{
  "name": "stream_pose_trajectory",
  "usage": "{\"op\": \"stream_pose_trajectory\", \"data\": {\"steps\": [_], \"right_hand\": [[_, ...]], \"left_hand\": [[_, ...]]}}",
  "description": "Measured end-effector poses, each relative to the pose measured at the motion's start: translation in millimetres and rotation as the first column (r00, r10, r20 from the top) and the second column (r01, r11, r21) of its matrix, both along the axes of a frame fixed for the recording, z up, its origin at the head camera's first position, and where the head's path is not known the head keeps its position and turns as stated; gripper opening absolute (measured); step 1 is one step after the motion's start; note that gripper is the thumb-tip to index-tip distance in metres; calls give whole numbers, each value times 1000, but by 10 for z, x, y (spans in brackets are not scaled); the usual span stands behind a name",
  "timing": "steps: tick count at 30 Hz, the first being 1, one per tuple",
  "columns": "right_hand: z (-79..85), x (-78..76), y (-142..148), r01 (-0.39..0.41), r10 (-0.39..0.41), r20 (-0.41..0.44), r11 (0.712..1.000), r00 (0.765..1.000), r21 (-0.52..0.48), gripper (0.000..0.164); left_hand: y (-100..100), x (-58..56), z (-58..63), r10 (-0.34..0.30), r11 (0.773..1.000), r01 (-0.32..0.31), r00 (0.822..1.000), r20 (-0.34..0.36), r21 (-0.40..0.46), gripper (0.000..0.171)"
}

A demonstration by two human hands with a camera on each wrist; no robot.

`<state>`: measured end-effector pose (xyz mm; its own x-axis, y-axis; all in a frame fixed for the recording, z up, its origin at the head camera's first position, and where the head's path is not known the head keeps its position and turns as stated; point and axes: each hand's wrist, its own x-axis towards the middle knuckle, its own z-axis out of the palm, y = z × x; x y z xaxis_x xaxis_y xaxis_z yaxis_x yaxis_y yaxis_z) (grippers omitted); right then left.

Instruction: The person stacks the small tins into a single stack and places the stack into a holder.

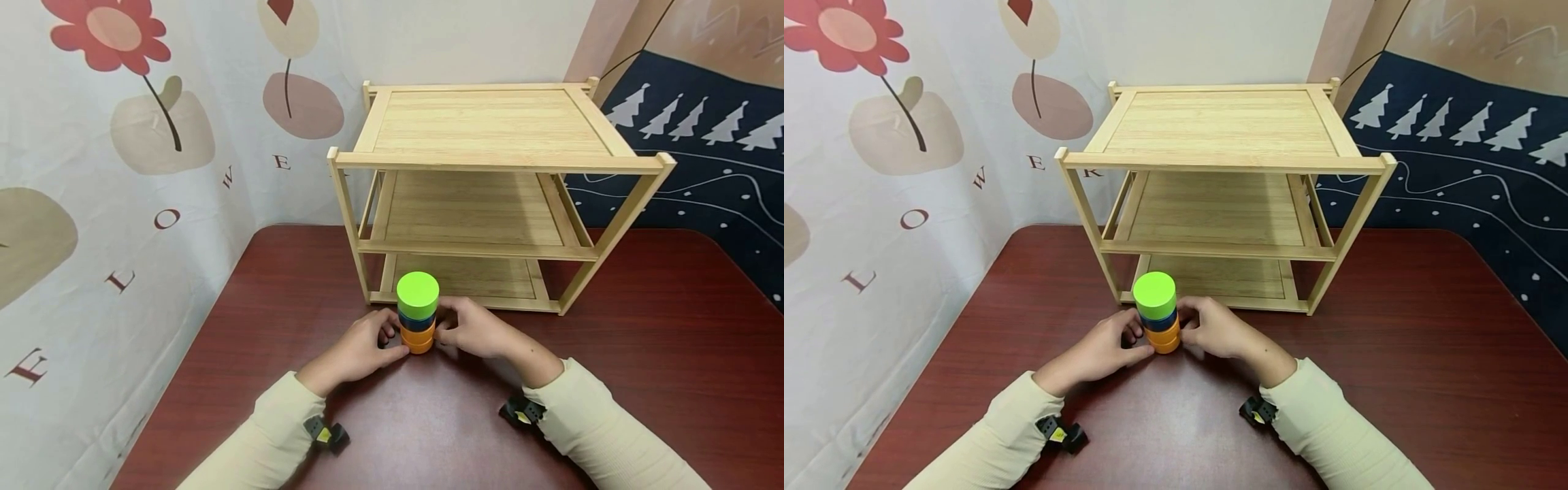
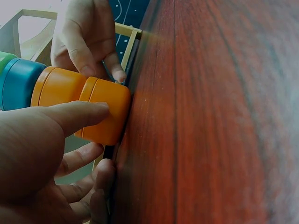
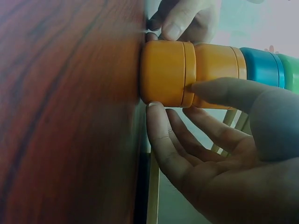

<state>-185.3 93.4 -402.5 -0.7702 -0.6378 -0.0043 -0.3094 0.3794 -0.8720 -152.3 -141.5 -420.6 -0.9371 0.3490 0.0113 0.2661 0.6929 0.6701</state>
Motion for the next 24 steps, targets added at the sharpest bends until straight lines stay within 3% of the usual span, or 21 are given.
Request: {"op": "stream_pose_trajectory", "data": {"steps": [10, 24], "right_hand": [[-14, 10, 14, -37, 37, -2, 999, 999, -2, 43], [-29, 7, -4, -24, 29, -59, 995, 998, 95, 46]], "left_hand": [[22, -15, 5, -5, 1000, 5, 1000, 7, -2, 34], [20, 0, -6, 5, 1000, -5, 1000, 19, 2, 34]]}}
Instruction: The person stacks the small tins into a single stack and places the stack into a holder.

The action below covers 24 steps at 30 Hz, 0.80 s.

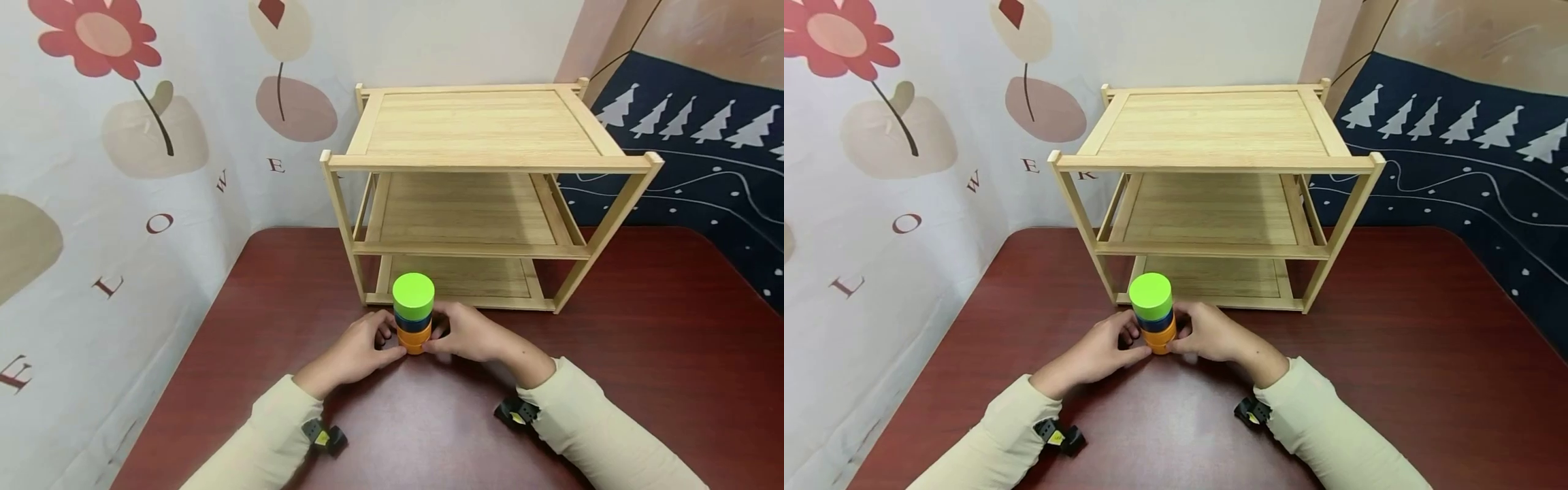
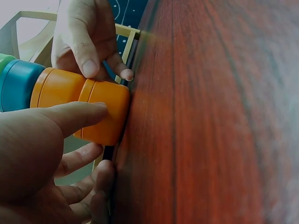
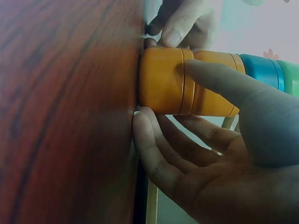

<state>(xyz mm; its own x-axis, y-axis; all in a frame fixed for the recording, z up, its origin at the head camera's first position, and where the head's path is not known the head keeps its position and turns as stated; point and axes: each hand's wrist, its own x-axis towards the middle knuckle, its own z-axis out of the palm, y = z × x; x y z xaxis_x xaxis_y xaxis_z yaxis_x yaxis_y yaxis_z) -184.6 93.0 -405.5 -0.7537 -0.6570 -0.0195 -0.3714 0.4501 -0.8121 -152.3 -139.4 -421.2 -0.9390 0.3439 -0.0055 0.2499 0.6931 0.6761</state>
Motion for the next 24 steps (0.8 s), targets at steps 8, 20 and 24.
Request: {"op": "stream_pose_trajectory", "data": {"steps": [8, 20, 24], "right_hand": [[-22, -7, -33, -8, 8, -4, 1000, 1000, 3, 45], [12, 13, -53, -2, 2, 2, 1000, 1000, 9, 45], [25, 5, -55, -4, 4, -4, 1000, 1000, 21, 44]], "left_hand": [[-70, 32, 18, -7, 994, -1, 997, 79, 110, 36], [-86, 148, 196, 57, 978, -30, 990, -129, 208, 61], [-50, 172, 256, 65, 978, -20, 975, -213, 206, 71]]}}
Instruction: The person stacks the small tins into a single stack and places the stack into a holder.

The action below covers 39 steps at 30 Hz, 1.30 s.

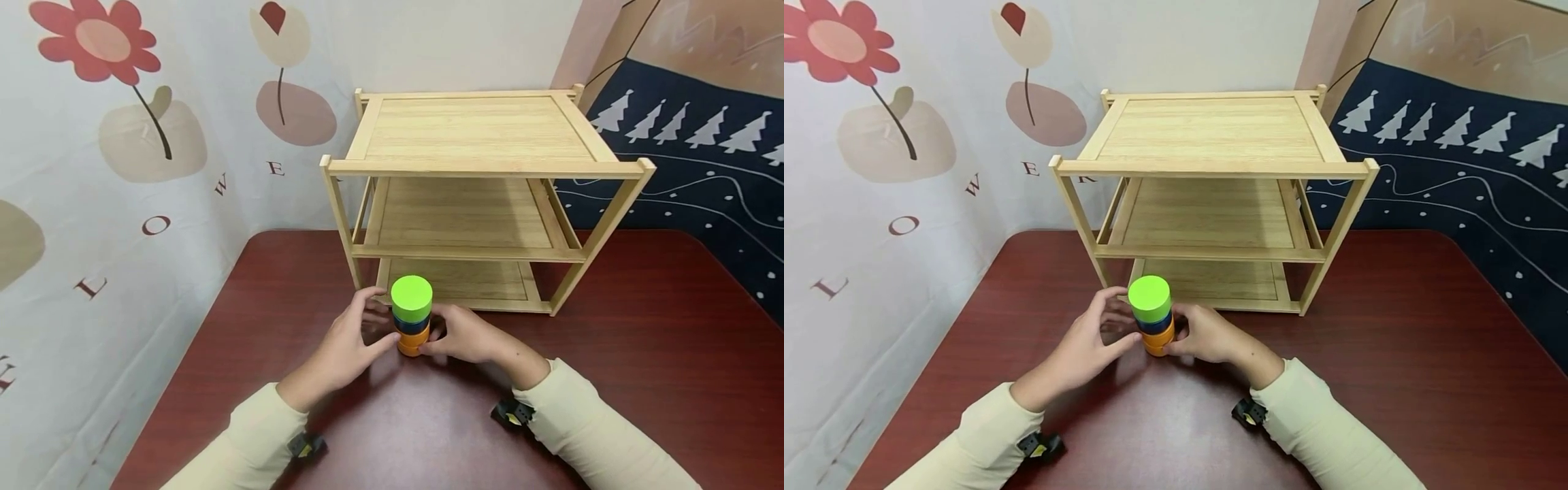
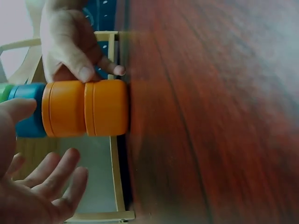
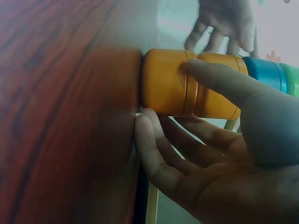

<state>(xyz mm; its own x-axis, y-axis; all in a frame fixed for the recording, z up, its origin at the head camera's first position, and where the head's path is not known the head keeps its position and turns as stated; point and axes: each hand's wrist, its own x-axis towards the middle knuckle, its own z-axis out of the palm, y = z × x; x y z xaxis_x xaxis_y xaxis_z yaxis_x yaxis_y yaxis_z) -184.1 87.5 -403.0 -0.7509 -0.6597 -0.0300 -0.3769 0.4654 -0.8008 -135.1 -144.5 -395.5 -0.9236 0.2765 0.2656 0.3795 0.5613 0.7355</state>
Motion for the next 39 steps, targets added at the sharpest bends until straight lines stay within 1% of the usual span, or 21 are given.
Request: {"op": "stream_pose_trajectory", "data": {"steps": [4, 6, 10, 15, 19, 23, 27, 33, 37, 39], "right_hand": [[9, -13, 0, -1, 1, -24, 1000, 1000, 11, 44], [16, -20, -5, -10, 10, -20, 1000, 1000, 8, 45], [23, -27, -26, -32, 32, -22, 1000, 999, 1, 46], [32, -33, -57, -30, 31, -71, 999, 997, 18, 51], [36, -30, -68, -18, 22, -101, 999, 995, 45, 57], [35, -16, -74, -11, 16, -88, 999, 996, 52, 58], [34, 2, -72, -14, 17, -76, 999, 997, 37, 56], [39, 25, -63, -14, 18, -107, 999, 994, 33, 52], [41, 38, -54, -12, 15, -87, 1000, 996, 27, 46], [35, 45, -48, -7, 9, -85, 1000, 996, 28, 44]], "left_hand": [[50, 23, 31, -9, 1000, 8, 997, -72, -13, 80], [67, 28, 38, -7, 1000, 5, 995, -99, -18, 83], [83, 19, 46, 6, 1000, -9, 991, -137, -21, 89], [92, 9, 76, -1, 999, -9, 983, -184, -52, 96], [98, 28, 99, 6, 993, -31, 977, -214, -114, 93], [101, 48, 121, 10, 985, -50, 971, -238, -162, 88], [104, 57, 151, -19, 985, -30, 961, -277, -172, 85], [106, 61, 188, -90, 978, 19, 936, -341, -206, 79], [109, 64, 201, -109, 975, 27, 923, -370, -222, 73], [113, 66, 208, -112, 973, 24, 920, -376, -230, 71]]}}
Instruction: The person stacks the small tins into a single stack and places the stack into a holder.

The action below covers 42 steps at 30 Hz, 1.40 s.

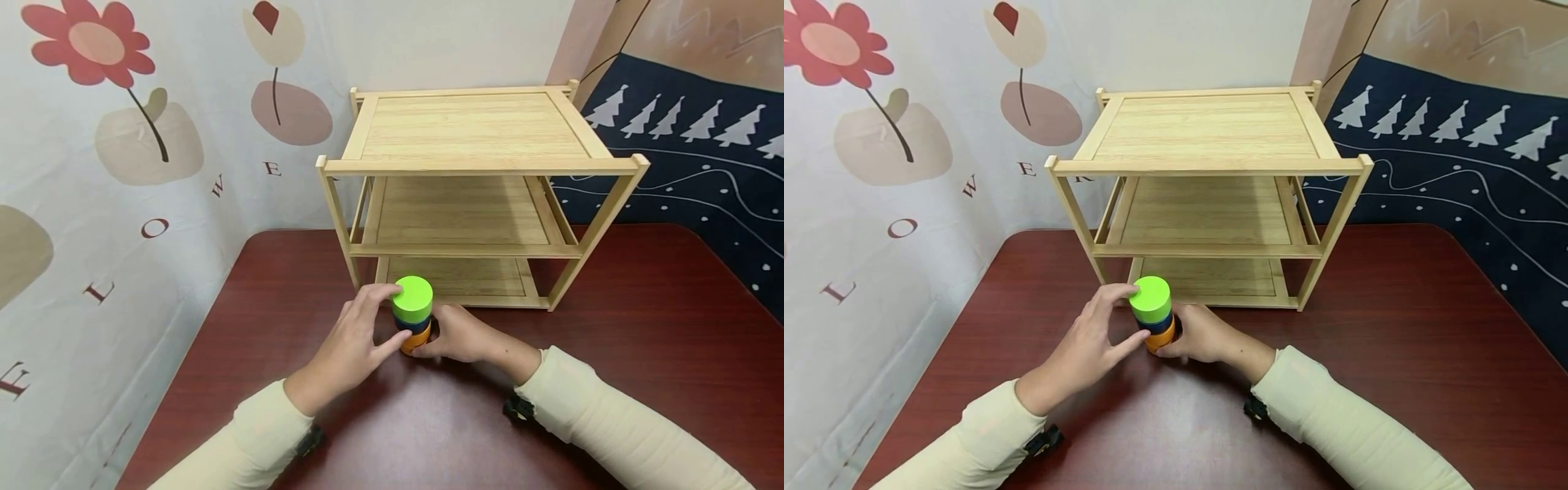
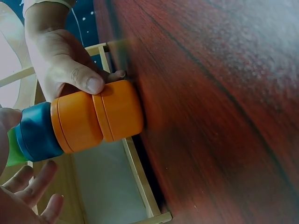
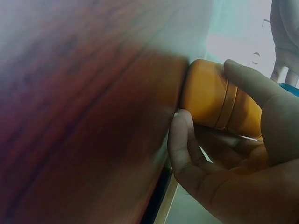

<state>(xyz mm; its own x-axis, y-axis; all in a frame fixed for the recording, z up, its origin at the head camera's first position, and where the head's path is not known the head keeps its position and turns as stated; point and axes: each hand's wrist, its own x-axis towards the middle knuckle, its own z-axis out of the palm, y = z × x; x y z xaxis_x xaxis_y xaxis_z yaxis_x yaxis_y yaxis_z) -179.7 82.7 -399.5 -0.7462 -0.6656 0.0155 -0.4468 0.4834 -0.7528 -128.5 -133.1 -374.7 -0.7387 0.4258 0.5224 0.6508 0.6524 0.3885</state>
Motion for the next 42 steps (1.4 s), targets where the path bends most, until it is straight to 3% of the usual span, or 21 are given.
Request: {"op": "stream_pose_trajectory", "data": {"steps": [13, 24, 42], "right_hand": [[24, 71, 30, -25, 26, 60, 999, 998, -20, 36], [108, 127, 71, 11, -11, -52, 1000, 999, 10, 39], [167, 172, 133, 43, -45, -77, 999, 996, -34, 39]], "left_hand": [[32, 26, 62, -29, 999, 29, 999, -21, -19, 69], [65, 38, 143, -33, 998, 32, 999, -34, -47, 69], [135, 25, 280, 5, 999, -5, 1000, -5, -52, 69]]}}
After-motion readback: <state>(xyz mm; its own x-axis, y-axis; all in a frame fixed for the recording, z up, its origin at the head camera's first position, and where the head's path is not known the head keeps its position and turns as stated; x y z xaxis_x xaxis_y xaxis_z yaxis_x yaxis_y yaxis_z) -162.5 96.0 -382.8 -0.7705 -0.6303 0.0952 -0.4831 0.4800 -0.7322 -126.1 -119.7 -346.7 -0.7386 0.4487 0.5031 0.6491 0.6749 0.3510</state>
